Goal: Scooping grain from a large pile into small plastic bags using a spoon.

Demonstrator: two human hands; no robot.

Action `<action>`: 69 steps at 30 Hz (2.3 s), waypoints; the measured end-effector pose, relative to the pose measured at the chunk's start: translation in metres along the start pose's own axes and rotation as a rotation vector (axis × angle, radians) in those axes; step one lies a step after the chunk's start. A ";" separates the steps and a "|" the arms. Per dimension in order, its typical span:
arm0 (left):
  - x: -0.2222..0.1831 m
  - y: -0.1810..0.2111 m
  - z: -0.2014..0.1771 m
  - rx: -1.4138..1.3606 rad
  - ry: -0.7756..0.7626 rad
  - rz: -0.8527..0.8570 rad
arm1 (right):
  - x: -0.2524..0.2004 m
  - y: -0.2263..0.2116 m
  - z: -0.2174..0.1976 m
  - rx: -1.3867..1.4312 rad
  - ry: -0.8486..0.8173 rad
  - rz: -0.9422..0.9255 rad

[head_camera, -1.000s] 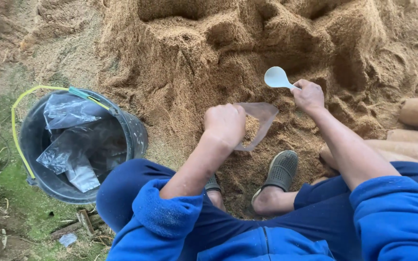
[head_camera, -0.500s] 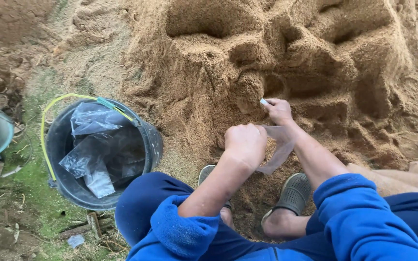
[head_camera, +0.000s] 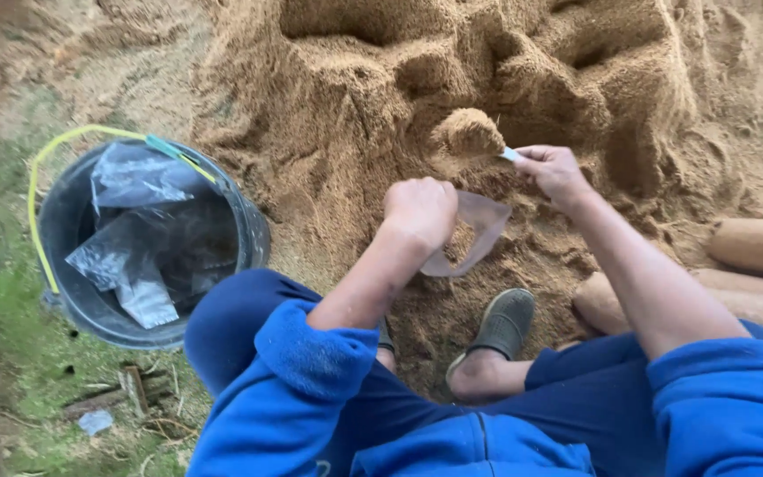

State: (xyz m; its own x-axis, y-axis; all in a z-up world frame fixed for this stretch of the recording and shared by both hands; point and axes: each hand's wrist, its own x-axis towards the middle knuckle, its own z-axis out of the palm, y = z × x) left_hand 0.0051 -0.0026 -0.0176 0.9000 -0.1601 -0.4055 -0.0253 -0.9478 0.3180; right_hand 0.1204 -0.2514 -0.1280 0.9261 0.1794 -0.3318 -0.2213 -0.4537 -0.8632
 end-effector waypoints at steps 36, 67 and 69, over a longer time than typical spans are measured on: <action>0.006 -0.003 0.015 0.099 0.152 0.129 | -0.148 -0.112 -0.005 -1.384 0.166 -1.122; -0.023 0.008 -0.010 0.273 -0.047 0.051 | -0.105 -0.154 -0.114 -0.509 -0.096 0.207; -0.024 0.011 -0.012 0.283 -0.037 0.062 | -0.080 -0.115 -0.115 -0.511 -0.058 0.307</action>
State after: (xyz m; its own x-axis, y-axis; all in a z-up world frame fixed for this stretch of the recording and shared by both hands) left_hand -0.0115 -0.0062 0.0055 0.8765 -0.2253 -0.4255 -0.2051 -0.9743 0.0935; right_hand 0.1072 -0.3140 0.0411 0.8218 0.0143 -0.5696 -0.2882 -0.8520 -0.4371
